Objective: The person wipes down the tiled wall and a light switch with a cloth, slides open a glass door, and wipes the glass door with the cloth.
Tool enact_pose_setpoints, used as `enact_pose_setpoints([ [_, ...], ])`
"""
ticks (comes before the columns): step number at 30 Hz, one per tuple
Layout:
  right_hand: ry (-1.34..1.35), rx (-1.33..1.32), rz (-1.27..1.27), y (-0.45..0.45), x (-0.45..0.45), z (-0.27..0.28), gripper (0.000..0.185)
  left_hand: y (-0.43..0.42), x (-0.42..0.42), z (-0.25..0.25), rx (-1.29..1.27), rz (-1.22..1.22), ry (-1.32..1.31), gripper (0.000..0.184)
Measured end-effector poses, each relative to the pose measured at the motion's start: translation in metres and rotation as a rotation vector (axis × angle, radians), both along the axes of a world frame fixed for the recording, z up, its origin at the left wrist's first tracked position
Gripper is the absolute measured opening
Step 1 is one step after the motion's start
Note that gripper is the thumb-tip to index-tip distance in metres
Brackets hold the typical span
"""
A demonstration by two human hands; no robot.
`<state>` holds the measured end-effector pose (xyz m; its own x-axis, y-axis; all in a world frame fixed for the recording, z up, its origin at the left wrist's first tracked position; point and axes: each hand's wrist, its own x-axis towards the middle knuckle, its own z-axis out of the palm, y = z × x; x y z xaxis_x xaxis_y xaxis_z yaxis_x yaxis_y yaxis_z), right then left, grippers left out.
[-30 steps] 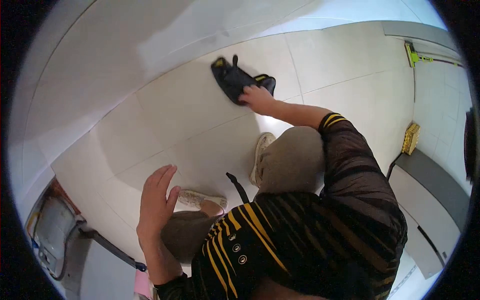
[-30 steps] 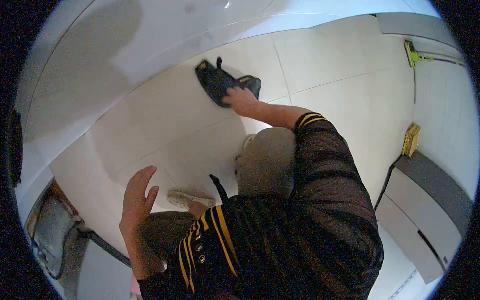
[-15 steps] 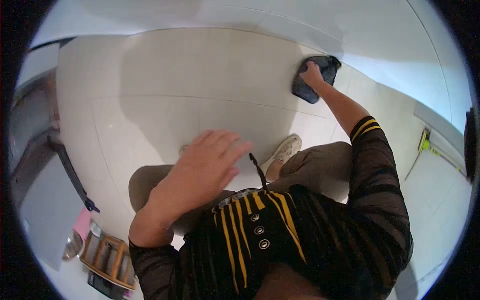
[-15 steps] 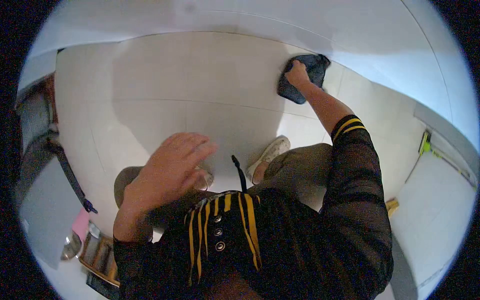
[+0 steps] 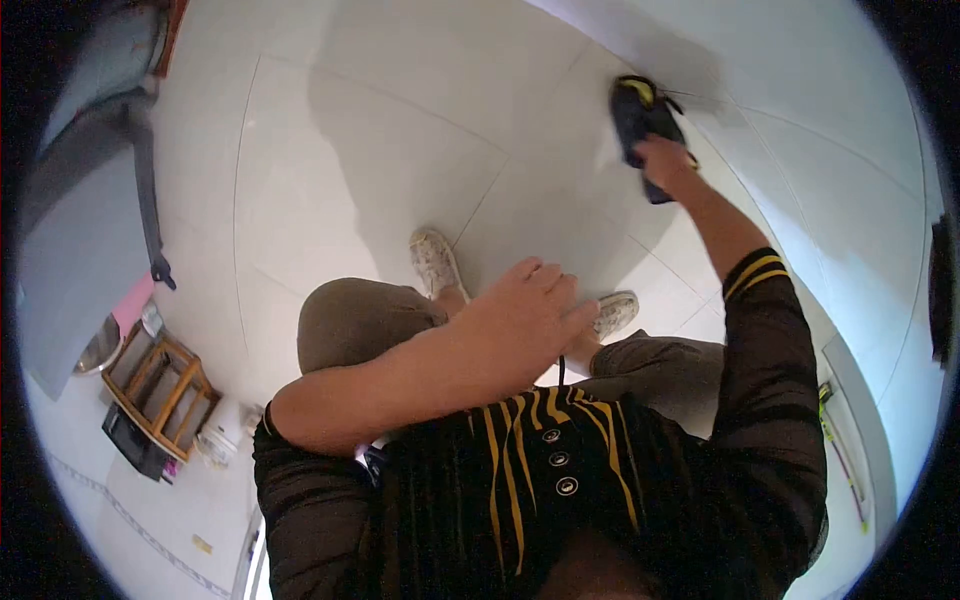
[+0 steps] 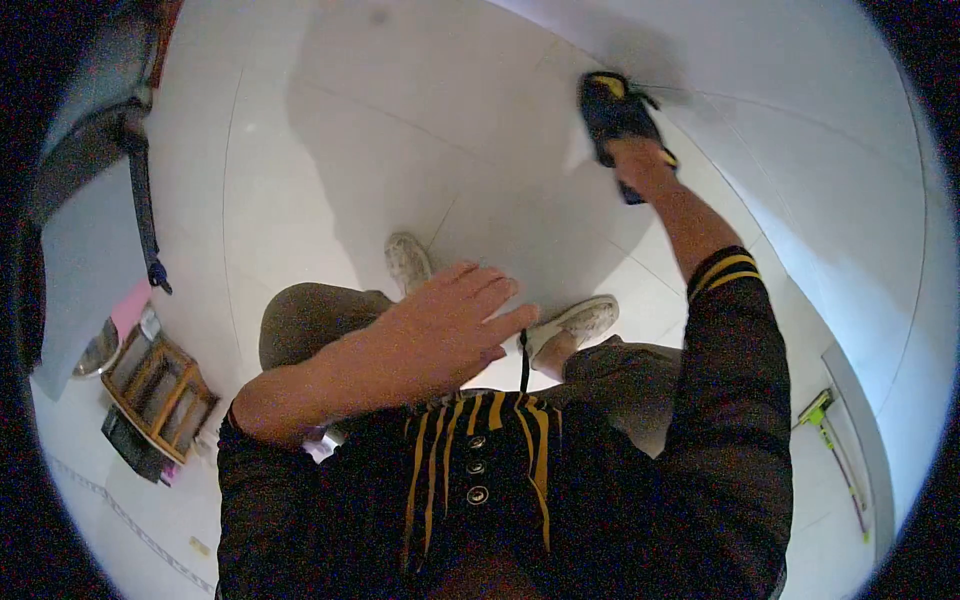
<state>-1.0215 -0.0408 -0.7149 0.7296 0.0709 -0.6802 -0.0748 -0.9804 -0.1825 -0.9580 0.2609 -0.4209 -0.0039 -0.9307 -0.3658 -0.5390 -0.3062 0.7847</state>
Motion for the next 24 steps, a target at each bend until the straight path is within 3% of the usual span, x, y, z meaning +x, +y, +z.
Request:
enact_pose_setpoints([
  [2, 0.373, -0.261, 0.023, -0.031, 0.008, 0.009, 0.027, 0.007, -0.005, 0.005, 0.043, 0.035, 0.041, 0.045],
  [3, 0.349, -0.266, 0.119, -0.072, -0.016, -0.036, 0.031, 0.012, -0.010, 0.008, 0.040, 0.016, 0.076, 0.044],
  [4, 0.615, -0.306, 0.249, -0.044, 0.025, 0.032, 0.035, 0.016, -0.014, 0.010, 0.036, -0.006, 0.115, 0.044],
  [5, 0.712, -0.289, 0.335, -0.037, 0.037, 0.049, 0.039, 0.021, -0.017, 0.014, -0.013, 0.068, 0.061, 0.038],
  [8, 0.705, -0.107, 0.491, -0.035, 0.046, 0.038, 0.041, 0.018, -0.042, 0.010, 0.082, 0.140, 0.250, 0.029],
  [10, 0.498, 0.061, 0.553, -0.037, 0.052, 0.031, 0.039, 0.028, -0.054, 0.013, -0.034, 0.242, 0.179, 0.023],
  [12, 0.573, 0.098, 0.169, 0.008, 0.069, 0.081, 0.039, 0.028, -0.070, 0.011, 0.006, 0.292, 0.219, 0.030],
  [14, 0.623, 0.303, 0.033, 0.042, 0.077, 0.115, 0.034, 0.030, -0.078, 0.017, 0.021, 0.306, 0.252, 0.034],
  [16, 0.691, 0.518, -0.286, 0.071, 0.074, 0.139, 0.031, 0.034, -0.093, 0.017, 0.027, 0.315, 0.298, 0.038],
  [18, 0.694, 0.772, -0.461, 0.097, 0.072, 0.171, 0.032, 0.037, -0.112, 0.005, 0.177, 0.283, 0.386, 0.040],
  [20, 0.764, 0.975, -0.914, 0.115, 0.046, 0.189, 0.038, 0.045, -0.142, -0.011, 0.272, 0.438, 0.568, 0.037],
  [21, 0.884, 1.094, -0.977, 0.119, 0.033, 0.196, 0.039, 0.051, -0.156, -0.019, 0.314, 0.534, 0.674, 0.035],
  [22, 0.913, 1.120, -1.143, 0.129, 0.021, 0.212, 0.037, 0.055, -0.167, -0.037, 0.400, 0.338, 0.525, 0.036],
  [23, 0.933, 1.158, -1.259, 0.139, 0.009, 0.232, 0.039, 0.070, -0.179, -0.044, 0.119, 0.577, 0.484, 0.024],
  [24, 0.944, 1.056, -1.375, 0.144, -0.009, 0.255, 0.044, 0.084, -0.194, -0.062, 0.215, 0.582, 0.442, 0.025],
])
